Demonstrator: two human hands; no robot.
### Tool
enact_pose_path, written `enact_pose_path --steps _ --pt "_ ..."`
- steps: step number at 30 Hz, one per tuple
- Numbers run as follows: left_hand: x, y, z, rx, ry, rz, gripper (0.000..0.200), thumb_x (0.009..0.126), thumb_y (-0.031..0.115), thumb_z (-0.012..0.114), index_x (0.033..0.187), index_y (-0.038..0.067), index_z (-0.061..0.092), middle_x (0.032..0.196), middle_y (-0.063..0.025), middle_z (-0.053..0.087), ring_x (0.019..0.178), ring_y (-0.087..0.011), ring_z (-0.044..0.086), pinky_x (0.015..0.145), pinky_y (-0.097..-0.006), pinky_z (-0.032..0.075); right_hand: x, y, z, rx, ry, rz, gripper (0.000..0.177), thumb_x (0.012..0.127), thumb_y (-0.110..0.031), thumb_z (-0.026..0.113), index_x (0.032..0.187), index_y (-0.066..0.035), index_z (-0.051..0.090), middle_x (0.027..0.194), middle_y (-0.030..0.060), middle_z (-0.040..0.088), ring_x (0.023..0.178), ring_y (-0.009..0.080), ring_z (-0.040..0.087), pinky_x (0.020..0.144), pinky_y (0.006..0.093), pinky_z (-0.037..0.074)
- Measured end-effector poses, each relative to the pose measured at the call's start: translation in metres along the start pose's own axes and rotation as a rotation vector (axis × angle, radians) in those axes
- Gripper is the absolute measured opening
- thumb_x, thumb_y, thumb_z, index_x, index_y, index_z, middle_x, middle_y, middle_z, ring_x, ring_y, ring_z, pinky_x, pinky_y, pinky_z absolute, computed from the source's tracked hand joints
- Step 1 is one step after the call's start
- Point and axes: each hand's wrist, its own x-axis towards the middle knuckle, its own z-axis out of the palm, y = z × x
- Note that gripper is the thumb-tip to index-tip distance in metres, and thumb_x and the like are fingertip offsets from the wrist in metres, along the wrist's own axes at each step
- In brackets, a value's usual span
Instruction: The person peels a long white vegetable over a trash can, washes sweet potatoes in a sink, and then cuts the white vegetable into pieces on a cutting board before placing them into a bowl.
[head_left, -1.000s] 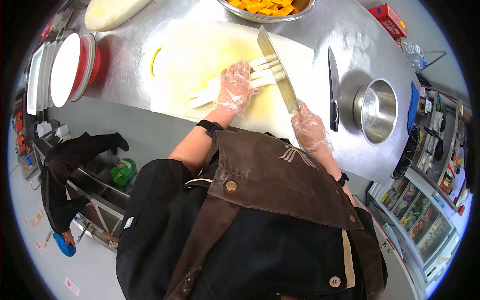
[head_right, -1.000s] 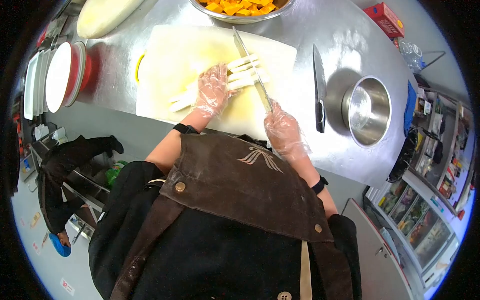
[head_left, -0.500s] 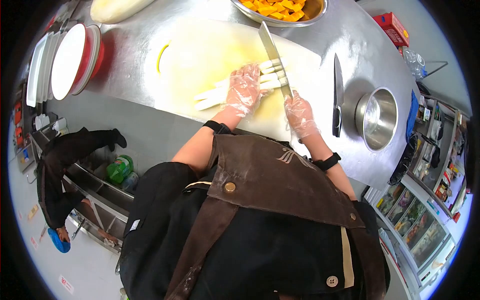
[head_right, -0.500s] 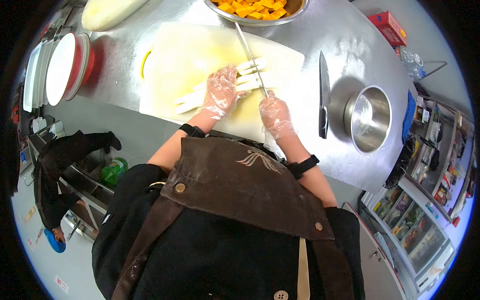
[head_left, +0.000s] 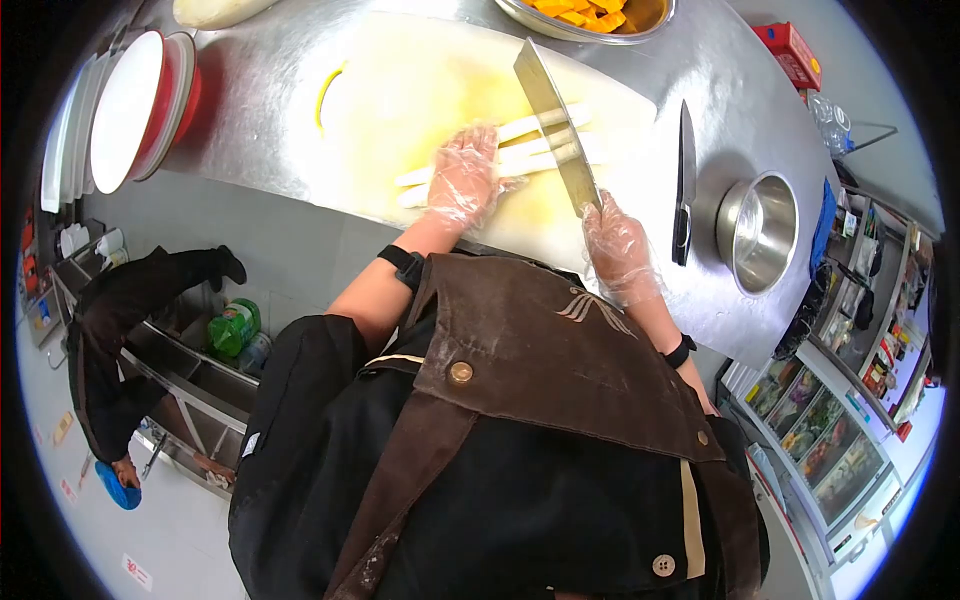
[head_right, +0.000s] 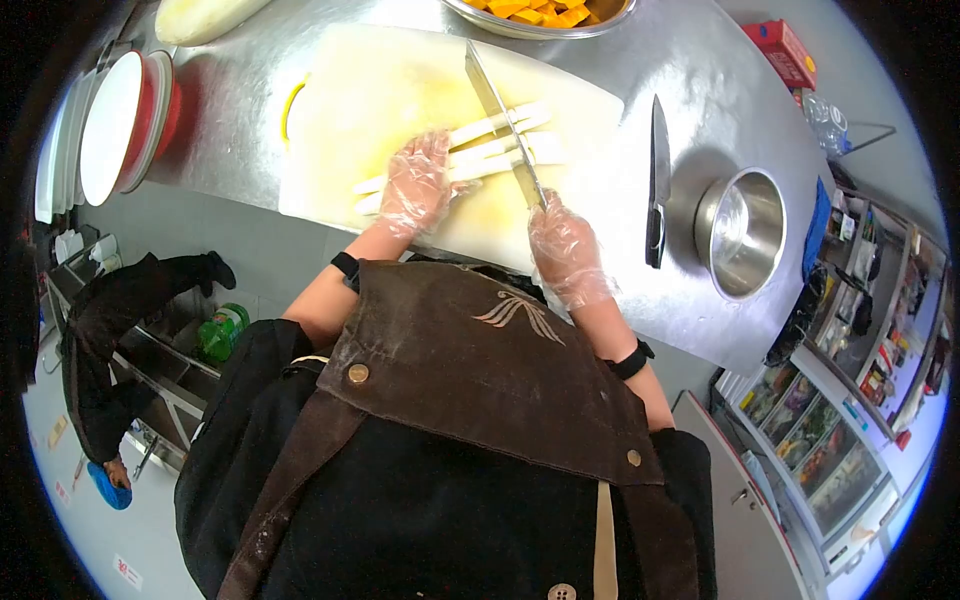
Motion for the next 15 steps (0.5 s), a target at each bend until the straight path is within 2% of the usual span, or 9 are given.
enact_pose_path --steps 3,7,10,13,15 --pt "-0.002 -0.001 0.000 -0.045 0.032 0.004 0.079 0.083 0.056 0.044 0.135 -0.002 0.029 0.135 -0.0210 0.036 0.124 -0.0316 0.035 0.103 -0.0421 0.024 -0.001 -0.001 -0.004 -0.024 -0.027 0.051 0.038 0.089 -0.022 0.049 0.110 0.009 0.053 0.062 0.0241 0.057 0.058 0.0359 0.059 0.052 0.0398 0.046" --pt "0.003 0.002 -0.010 -0.093 -0.035 -0.008 0.080 0.082 0.057 0.045 0.135 -0.001 0.029 0.136 -0.0207 0.035 0.125 -0.0317 0.035 0.103 -0.0427 0.023 -0.011 0.001 -0.020 -0.061 0.024 0.086 0.036 0.089 -0.022 0.047 0.111 0.007 0.052 0.064 0.0239 0.058 0.059 0.0367 0.059 0.054 0.0418 0.046" --pt "0.003 0.007 -0.020 0.030 -0.067 -0.018 0.083 0.081 0.059 0.044 0.137 0.000 0.027 0.138 -0.0169 0.035 0.127 -0.0288 0.033 0.104 -0.0434 0.022 -0.016 0.014 -0.027 -0.091 0.079 0.131 0.035 0.090 -0.022 0.045 0.111 0.005 0.052 0.062 0.0223 0.058 0.058 0.0374 0.058 0.054 0.0433 0.046" --pt "0.008 0.011 -0.021 0.044 -0.024 0.012 0.082 0.080 0.058 0.046 0.136 0.000 0.028 0.137 -0.0177 0.036 0.126 -0.0291 0.034 0.104 -0.0461 0.021 -0.017 0.028 -0.030 -0.050 0.112 0.158 0.035 0.090 -0.024 0.045 0.113 0.000 0.053 0.065 0.0232 0.058 0.061 0.0383 0.059 0.056 0.0444 0.045" --pt "0.014 0.014 -0.021 -0.081 0.064 0.099 0.074 0.081 0.052 0.049 0.131 -0.001 0.037 0.135 -0.0181 0.038 0.123 -0.0304 0.037 0.104 -0.0447 0.023 -0.017 0.026 -0.035 -0.049 0.073 0.200 0.035 0.090 -0.024 0.046 0.112 0.002 0.053 0.070 0.0249 0.059 0.066 0.0390 0.059 0.060 0.0440 0.046"
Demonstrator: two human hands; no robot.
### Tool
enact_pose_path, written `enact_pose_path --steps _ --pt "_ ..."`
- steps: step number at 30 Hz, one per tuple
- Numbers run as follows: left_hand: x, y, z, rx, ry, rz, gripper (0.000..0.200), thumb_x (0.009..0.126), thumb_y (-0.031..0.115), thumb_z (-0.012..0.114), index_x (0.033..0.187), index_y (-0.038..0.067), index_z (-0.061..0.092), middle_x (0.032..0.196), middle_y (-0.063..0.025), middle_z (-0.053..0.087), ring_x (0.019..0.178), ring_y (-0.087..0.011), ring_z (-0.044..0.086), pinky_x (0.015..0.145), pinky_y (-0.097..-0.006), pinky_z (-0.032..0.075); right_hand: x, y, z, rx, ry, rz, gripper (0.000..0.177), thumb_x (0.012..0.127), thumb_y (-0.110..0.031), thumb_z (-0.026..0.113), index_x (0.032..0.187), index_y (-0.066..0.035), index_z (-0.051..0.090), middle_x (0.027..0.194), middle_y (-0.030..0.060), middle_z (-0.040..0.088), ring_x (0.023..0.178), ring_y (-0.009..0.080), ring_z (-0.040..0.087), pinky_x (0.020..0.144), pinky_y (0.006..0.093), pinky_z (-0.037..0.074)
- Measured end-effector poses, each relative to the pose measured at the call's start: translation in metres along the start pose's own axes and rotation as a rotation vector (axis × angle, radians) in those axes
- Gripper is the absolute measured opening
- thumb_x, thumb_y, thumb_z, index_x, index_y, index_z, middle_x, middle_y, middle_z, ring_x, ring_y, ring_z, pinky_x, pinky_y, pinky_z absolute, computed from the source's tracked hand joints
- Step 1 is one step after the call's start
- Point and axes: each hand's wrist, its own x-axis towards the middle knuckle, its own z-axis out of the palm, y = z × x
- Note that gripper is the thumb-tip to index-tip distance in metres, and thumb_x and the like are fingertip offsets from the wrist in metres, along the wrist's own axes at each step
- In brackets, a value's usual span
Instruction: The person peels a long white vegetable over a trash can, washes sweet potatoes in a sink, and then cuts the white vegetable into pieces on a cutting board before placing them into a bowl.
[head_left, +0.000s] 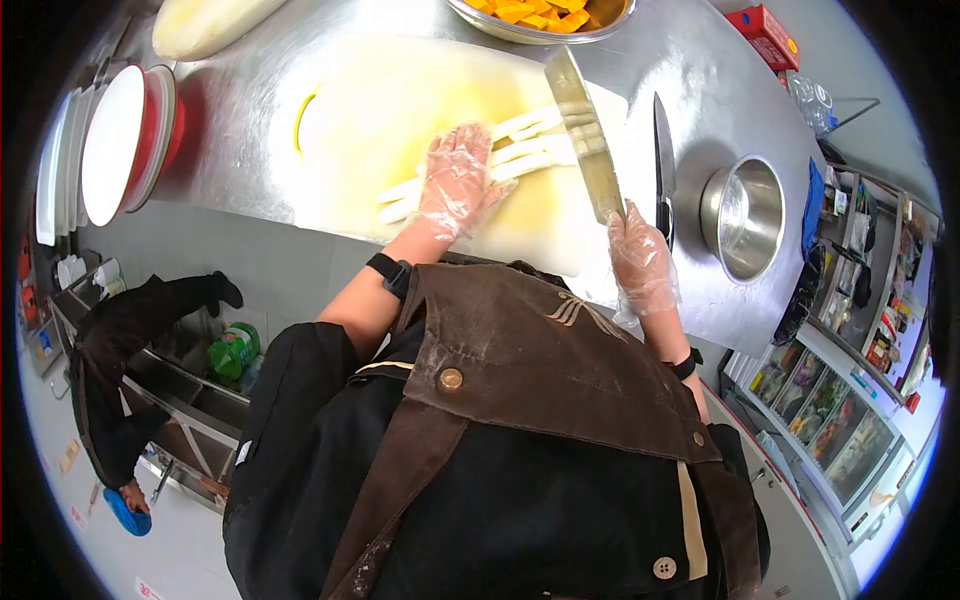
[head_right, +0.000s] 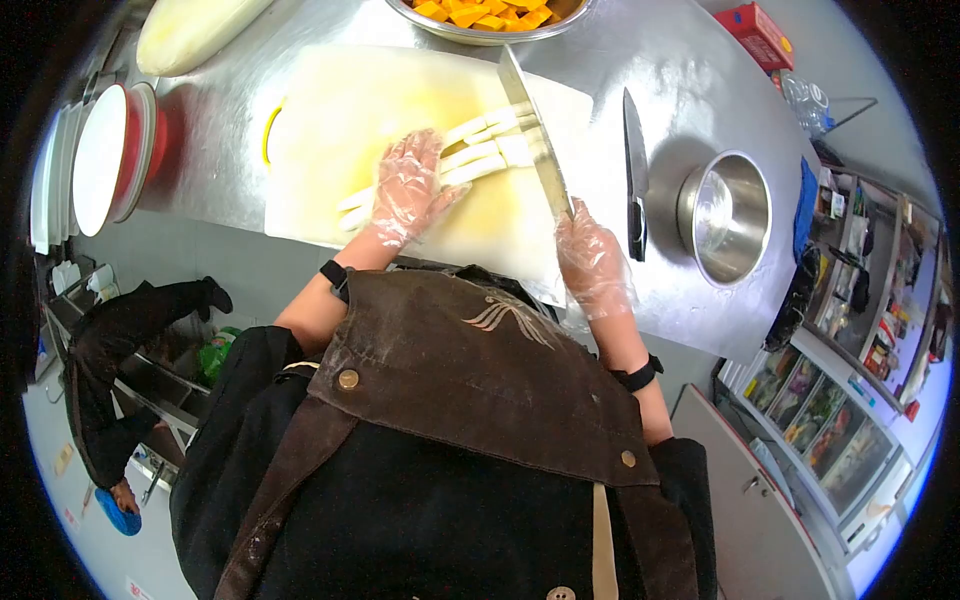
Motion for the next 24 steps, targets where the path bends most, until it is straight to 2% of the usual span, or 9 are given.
enact_pose_path --steps 1,3,6,7,9,12,17,20,24 --pt "0.005 0.002 0.003 0.002 0.000 0.004 0.074 0.081 0.052 0.049 0.131 -0.001 0.037 0.135 -0.0181 0.038 0.123 -0.0304 0.037 0.104 -0.0447 0.023 0.000 -0.001 -0.002 -0.006 -0.041 0.039 0.036 0.089 -0.024 0.047 0.111 0.004 0.054 0.076 0.0266 0.060 0.071 0.0396 0.059 0.063 0.0436 0.046" --pt "0.017 0.008 0.010 -0.156 0.225 0.209 0.053 0.073 0.031 0.066 0.112 -0.001 0.052 0.120 -0.0198 0.048 0.112 -0.0349 0.044 0.098 -0.0430 0.032 0.002 0.002 -0.001 -0.026 -0.052 0.014 0.035 0.090 -0.024 0.045 0.113 0.001 0.053 0.075 0.0257 0.060 0.070 0.0392 0.059 0.063 0.0445 0.046" --pt "0.035 0.021 0.015 -0.281 0.247 0.283 0.045 0.071 0.025 0.068 0.105 0.000 0.054 0.115 -0.0192 0.050 0.110 -0.0356 0.045 0.097 -0.0425 0.034 0.005 0.004 0.000 -0.052 -0.081 -0.024 0.034 0.090 -0.024 0.042 0.114 -0.003 0.052 0.074 0.0247 0.060 0.070 0.0390 0.060 0.064 0.0455 0.047" --pt "0.040 0.024 0.017 -0.280 0.245 0.284 0.045 0.071 0.025 0.068 0.105 0.000 0.054 0.115 -0.0192 0.050 0.110 -0.0356 0.045 0.097 -0.0425 0.034 0.006 0.004 0.000 -0.058 -0.094 -0.038 0.034 0.090 -0.024 0.042 0.115 -0.004 0.051 0.075 0.0245 0.060 0.071 0.0392 0.059 0.065 0.0456 0.047" --pt "0.049 0.030 0.019 -0.149 0.159 0.261 0.045 0.076 0.034 0.061 0.106 0.001 0.056 0.119 -0.0165 0.050 0.112 -0.0312 0.045 0.100 -0.0400 0.031 0.008 0.004 -0.002 -0.059 -0.126 -0.028 0.034 0.090 -0.024 0.041 0.115 -0.004 0.050 0.075 0.0243 0.061 0.071 0.0393 0.059 0.066 0.0457 0.047" --pt "0.054 0.040 0.021 -0.133 0.196 0.238 0.045 0.074 0.033 0.062 0.105 0.001 0.056 0.118 -0.0171 0.051 0.112 -0.0311 0.045 0.100 -0.0392 0.032 0.011 0.005 -0.005 -0.048 -0.161 -0.022 0.034 0.090 -0.023 0.040 0.116 -0.003 0.049 0.075 0.0240 0.061 0.071 0.0393 0.059 0.066 0.0458 0.047" --pt "0.056 0.044 0.027 -0.119 0.138 0.217 0.046 0.073 0.032 0.062 0.105 0.000 0.056 0.116 -0.0182 0.051 0.113 -0.0316 0.044 0.100 -0.0399 0.032 0.012 0.012 -0.017 -0.044 -0.167 0.000 0.034 0.090 -0.023 0.040 0.115 -0.002 0.049 0.076 0.0240 0.061 0.071 0.0387 0.059 0.066 0.0453 0.047" --pt "0.056 0.044 0.026 -0.164 0.116 0.194 0.046 0.072 0.031 0.063 0.104 -0.001 0.055 0.115 -0.0189 0.051 0.112 -0.0329 0.045 0.098 -0.0410 0.033 0.014 0.019 -0.018 -0.015 -0.122 -0.058 0.033 0.091 -0.022 0.040 0.114 0.000 0.050 0.074 0.0232 0.061 0.069 0.0379 0.059 0.065 0.0441 0.047" --pt "0.057 0.044 0.023 -0.208 0.134 0.197 0.045 0.071 0.028 0.064 0.103 -0.002 0.055 0.113 -0.0198 0.051 0.109 -0.0346 0.046 0.095 -0.0422 0.036 0.019 0.021 -0.014 -0.032 -0.182 -0.062 0.038 0.091 -0.025 0.042 0.118 0.001 0.048 0.075 0.0255 0.059 0.071 0.0393 0.058 0.065 0.0447 0.044"
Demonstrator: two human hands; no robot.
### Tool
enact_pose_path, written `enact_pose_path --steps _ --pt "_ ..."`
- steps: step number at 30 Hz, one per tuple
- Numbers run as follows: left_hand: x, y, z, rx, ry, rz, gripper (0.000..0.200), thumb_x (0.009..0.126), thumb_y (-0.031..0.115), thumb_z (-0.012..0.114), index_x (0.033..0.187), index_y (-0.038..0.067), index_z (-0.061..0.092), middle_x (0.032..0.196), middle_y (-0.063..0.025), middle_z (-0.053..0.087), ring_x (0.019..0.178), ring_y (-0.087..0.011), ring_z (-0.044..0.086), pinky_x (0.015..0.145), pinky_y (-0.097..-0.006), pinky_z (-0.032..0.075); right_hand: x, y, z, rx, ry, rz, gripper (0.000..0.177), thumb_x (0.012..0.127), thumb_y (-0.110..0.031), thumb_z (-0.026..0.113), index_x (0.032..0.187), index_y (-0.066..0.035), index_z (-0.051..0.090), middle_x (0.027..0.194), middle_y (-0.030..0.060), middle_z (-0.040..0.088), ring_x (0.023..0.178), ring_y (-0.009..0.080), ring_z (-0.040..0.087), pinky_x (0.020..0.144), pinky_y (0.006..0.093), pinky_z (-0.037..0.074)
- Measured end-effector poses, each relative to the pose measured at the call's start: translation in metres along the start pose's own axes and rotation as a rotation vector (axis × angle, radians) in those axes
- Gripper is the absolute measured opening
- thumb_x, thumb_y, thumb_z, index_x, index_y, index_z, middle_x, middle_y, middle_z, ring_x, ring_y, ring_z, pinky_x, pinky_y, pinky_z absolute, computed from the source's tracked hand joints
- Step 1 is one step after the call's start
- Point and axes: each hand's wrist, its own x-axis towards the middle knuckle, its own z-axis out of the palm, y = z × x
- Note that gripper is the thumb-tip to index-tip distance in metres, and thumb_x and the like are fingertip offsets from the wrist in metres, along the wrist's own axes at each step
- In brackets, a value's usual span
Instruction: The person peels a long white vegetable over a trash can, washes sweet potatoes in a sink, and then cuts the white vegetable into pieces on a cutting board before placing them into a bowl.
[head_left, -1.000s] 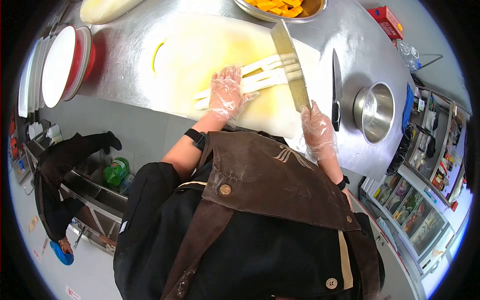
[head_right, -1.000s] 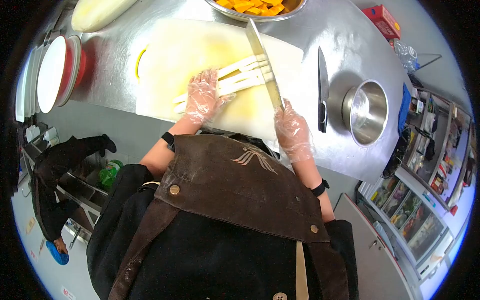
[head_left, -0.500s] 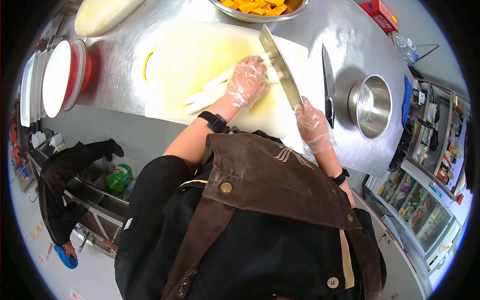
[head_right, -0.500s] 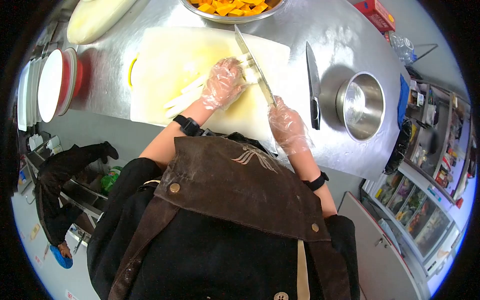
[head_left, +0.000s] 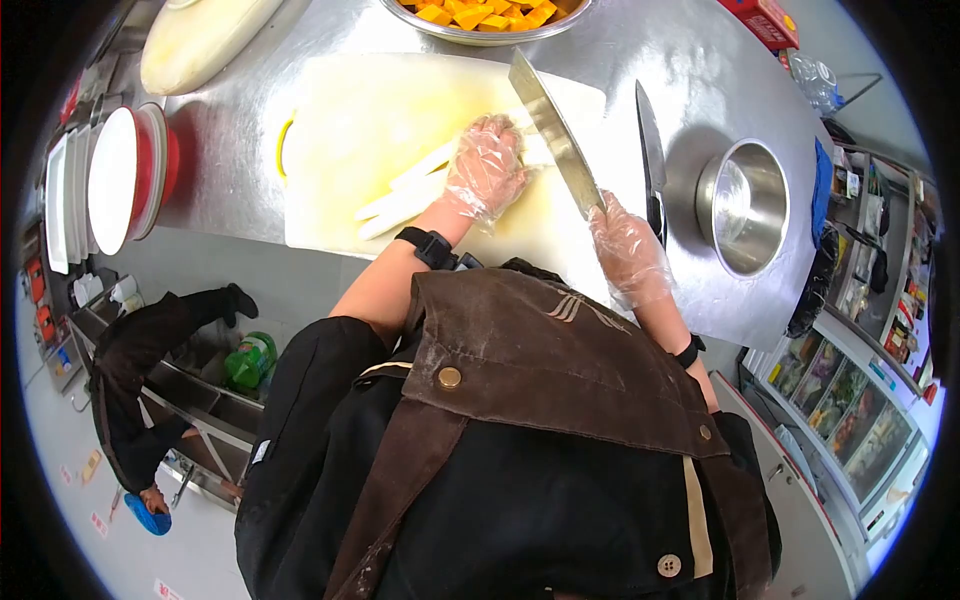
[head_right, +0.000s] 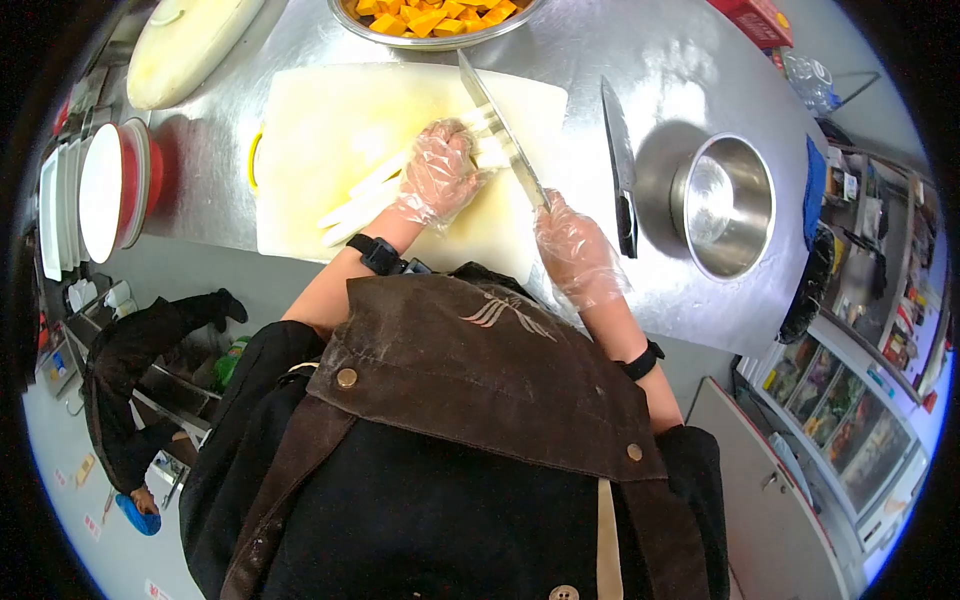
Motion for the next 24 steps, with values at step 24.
enact_pose_path --steps 24 --pt "0.015 0.001 0.003 0.054 -0.050 0.174 0.032 0.068 0.024 0.068 0.092 0.003 0.061 0.103 -0.0174 0.055 0.100 -0.0345 0.049 0.089 -0.0449 0.039 0.002 0.001 -0.001 -0.040 0.046 -0.099 0.032 0.090 -0.021 0.041 0.109 0.002 0.053 0.077 0.0213 0.061 0.070 0.0359 0.059 0.061 0.0438 0.047"
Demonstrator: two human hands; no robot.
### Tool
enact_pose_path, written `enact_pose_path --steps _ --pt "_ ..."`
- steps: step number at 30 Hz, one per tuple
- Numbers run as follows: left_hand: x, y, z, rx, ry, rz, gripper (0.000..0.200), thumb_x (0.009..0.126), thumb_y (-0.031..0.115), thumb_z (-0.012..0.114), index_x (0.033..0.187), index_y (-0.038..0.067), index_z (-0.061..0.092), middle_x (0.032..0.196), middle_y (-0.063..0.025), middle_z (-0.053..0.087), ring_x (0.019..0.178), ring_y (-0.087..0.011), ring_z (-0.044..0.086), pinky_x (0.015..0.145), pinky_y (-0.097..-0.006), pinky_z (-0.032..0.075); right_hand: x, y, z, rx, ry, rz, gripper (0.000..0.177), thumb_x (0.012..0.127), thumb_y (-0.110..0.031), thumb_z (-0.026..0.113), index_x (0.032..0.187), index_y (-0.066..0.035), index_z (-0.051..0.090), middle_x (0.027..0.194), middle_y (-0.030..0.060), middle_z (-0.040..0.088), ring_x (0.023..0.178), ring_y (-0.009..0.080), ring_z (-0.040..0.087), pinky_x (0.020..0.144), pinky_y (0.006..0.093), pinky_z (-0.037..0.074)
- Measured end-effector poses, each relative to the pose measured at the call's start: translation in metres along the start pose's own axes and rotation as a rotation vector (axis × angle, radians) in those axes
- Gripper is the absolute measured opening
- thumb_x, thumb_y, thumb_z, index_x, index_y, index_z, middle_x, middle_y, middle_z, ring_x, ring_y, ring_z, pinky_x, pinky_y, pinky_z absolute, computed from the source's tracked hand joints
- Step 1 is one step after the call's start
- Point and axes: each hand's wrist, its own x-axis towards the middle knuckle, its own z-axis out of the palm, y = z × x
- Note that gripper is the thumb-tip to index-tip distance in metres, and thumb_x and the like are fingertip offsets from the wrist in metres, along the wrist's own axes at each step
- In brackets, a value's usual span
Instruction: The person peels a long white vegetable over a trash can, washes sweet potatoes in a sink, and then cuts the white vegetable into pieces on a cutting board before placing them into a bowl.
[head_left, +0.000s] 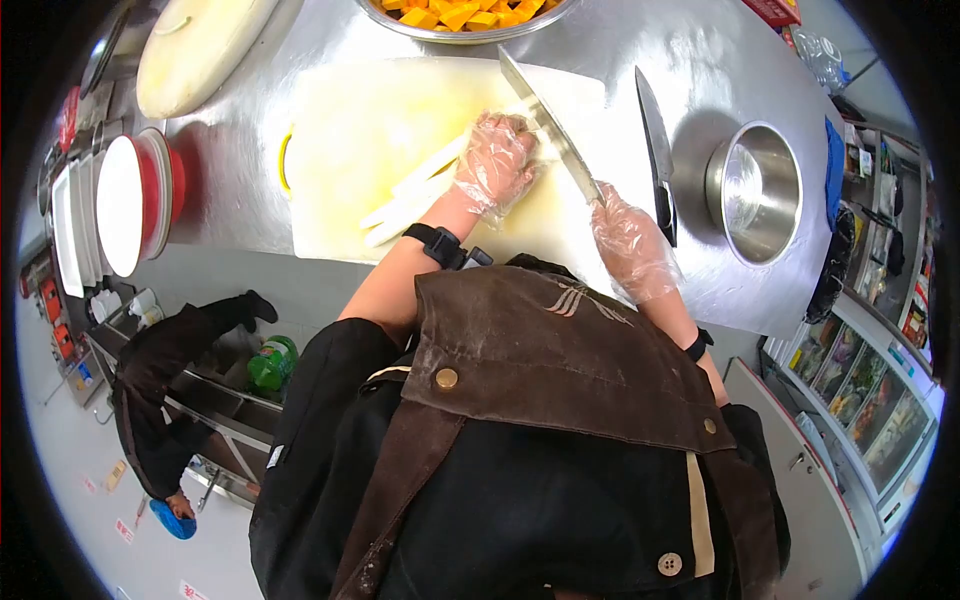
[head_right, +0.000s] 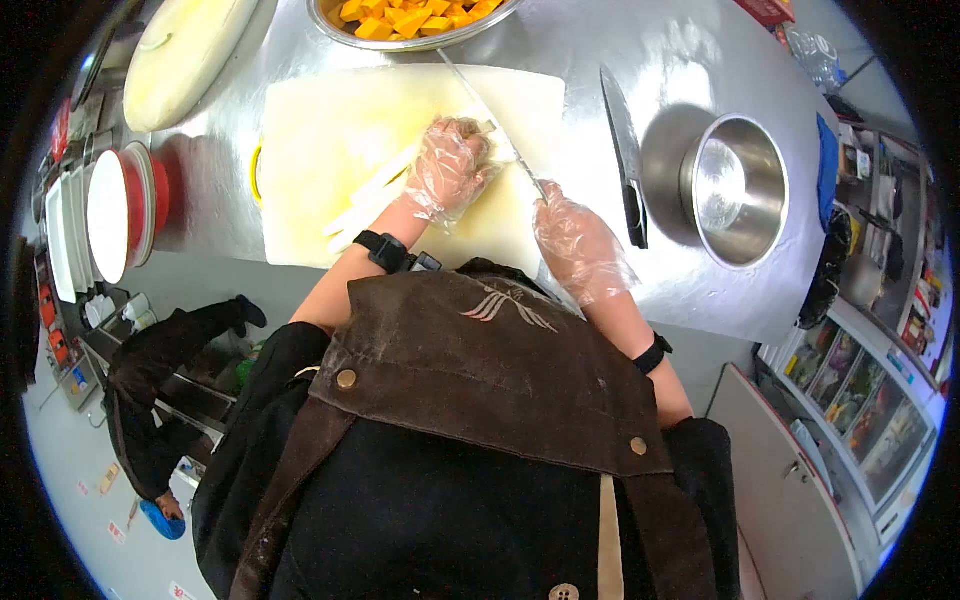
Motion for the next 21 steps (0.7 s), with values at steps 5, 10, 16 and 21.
enact_pose_path --steps 5,10,16,21 --pt "0.002 -0.003 0.002 -0.001 -0.102 -0.040 0.034 0.069 0.028 0.066 0.095 0.007 0.059 0.107 -0.0132 0.055 0.105 -0.0311 0.047 0.094 -0.0416 0.035 0.000 0.006 0.007 -0.039 -0.039 -0.067 0.036 0.090 -0.024 0.040 0.117 -0.002 0.051 0.078 0.0242 0.060 0.076 0.0385 0.058 0.070 0.0446 0.045" --pt "0.004 -0.005 0.004 -0.011 -0.064 -0.018 0.035 0.068 0.026 0.066 0.096 0.006 0.059 0.104 -0.0145 0.056 0.101 -0.0322 0.049 0.092 -0.0417 0.037 0.003 -0.004 -0.007 0.141 -0.147 0.116 0.038 0.090 -0.025 0.040 0.118 -0.002 0.050 0.079 0.0238 0.060 0.076 0.0384 0.058 0.070 0.0443 0.045" --pt "0.003 -0.008 0.007 -0.013 -0.087 -0.038 0.035 0.068 0.027 0.065 0.095 0.006 0.059 0.103 -0.0143 0.056 0.102 -0.0307 0.048 0.093 -0.0416 0.037 -0.001 -0.007 -0.020 0.163 -0.159 0.125 0.038 0.091 -0.026 0.039 0.118 -0.001 0.050 0.079 0.0250 0.059 0.076 0.0392 0.057 0.070 0.0448 0.044" --pt "0.003 -0.006 0.003 -0.018 -0.070 -0.032 0.036 0.068 0.028 0.064 0.095 0.005 0.059 0.102 -0.0144 0.055 0.101 -0.0302 0.049 0.092 -0.0412 0.037 0.017 0.017 0.021 0.129 -0.178 0.084 0.035 0.091 -0.025 0.036 0.112 -0.001 0.051 0.076 0.0246 0.059 0.073 0.0398 0.057 0.069 0.0481 0.044"
